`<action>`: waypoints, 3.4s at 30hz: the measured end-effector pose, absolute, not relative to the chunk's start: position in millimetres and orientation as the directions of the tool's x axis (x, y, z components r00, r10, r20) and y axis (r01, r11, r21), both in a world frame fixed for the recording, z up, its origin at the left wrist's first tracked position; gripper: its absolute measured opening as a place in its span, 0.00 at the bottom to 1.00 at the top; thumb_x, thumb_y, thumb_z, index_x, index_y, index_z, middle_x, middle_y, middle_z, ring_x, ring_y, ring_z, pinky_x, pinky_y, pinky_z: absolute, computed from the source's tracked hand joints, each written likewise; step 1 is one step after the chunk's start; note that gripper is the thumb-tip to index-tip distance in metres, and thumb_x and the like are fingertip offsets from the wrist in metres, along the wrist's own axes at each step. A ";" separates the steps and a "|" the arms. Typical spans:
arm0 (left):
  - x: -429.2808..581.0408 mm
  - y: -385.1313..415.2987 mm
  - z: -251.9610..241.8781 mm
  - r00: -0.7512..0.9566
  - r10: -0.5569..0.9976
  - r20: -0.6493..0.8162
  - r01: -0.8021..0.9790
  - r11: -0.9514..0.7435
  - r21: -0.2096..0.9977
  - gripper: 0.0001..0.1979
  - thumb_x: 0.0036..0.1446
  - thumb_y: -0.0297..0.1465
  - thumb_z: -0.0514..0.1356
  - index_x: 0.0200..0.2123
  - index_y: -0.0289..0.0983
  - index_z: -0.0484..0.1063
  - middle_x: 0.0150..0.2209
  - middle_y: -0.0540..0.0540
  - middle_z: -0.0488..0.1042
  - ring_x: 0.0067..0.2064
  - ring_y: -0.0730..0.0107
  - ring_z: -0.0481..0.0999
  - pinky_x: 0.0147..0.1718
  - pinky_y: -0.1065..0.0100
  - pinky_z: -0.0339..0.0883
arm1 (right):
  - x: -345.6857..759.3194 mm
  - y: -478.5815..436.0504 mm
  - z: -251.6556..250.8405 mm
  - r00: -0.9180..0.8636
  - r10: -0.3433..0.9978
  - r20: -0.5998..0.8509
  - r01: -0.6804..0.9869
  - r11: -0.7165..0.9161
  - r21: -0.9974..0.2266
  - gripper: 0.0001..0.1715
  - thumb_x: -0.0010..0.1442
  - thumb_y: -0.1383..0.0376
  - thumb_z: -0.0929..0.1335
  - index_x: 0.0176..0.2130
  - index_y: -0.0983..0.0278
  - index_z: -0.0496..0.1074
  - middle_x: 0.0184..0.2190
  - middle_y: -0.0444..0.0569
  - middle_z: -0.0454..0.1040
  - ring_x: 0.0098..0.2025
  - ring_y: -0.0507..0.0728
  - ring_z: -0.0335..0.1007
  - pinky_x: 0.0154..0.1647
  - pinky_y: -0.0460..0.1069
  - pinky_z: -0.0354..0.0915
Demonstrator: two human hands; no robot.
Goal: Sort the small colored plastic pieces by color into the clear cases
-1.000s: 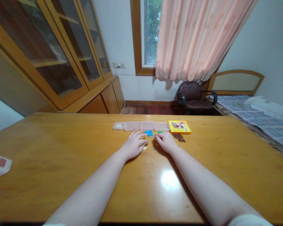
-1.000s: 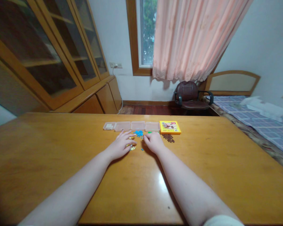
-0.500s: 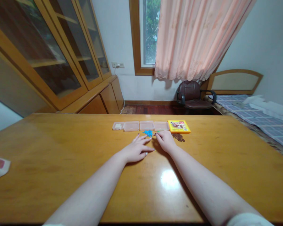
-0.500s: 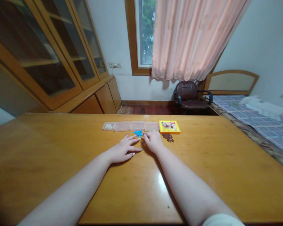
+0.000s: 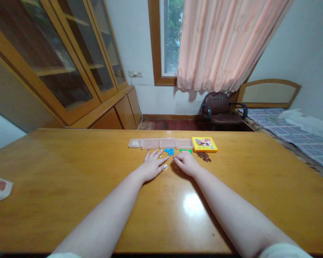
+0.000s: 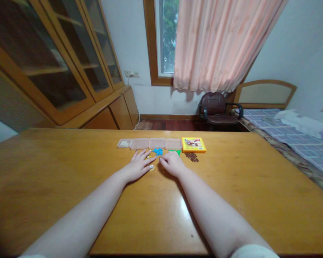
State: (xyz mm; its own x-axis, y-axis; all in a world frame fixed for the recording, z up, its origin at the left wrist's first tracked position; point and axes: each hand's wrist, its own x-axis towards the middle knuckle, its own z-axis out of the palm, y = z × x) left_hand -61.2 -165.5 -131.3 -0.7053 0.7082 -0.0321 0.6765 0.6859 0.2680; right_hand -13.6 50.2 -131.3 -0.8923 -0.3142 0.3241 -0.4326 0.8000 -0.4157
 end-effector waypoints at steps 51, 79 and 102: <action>-65.3 -168.7 -119.0 -0.698 0.693 0.182 0.708 0.629 0.323 0.17 0.56 0.23 0.52 0.43 0.44 0.76 0.49 0.49 0.76 0.56 0.63 0.68 0.64 0.48 0.41 | -12.5 43.4 -127.7 -0.968 -0.125 0.219 -0.182 0.948 -0.262 0.19 0.62 0.66 0.61 0.50 0.61 0.73 0.51 0.49 0.74 0.49 0.62 0.60 0.51 0.56 0.51; -58.8 -187.8 -92.9 -0.644 0.759 -0.098 0.684 0.628 0.370 0.15 0.50 0.28 0.55 0.36 0.45 0.80 0.36 0.50 0.80 0.37 0.65 0.77 0.38 0.69 0.65 | -0.2 34.7 -118.6 -0.834 -0.502 0.229 -0.552 0.759 -0.346 0.14 0.58 0.68 0.66 0.42 0.58 0.77 0.38 0.48 0.72 0.45 0.58 0.61 0.48 0.54 0.54; -57.1 -188.0 -86.8 -0.679 0.730 -0.073 0.679 0.663 0.315 0.13 0.49 0.28 0.55 0.33 0.44 0.80 0.34 0.49 0.80 0.36 0.64 0.76 0.36 0.68 0.64 | -1.2 35.8 -123.8 -0.851 -0.461 0.251 -0.523 0.777 -0.350 0.15 0.58 0.68 0.65 0.43 0.58 0.77 0.41 0.48 0.72 0.46 0.59 0.60 0.49 0.54 0.54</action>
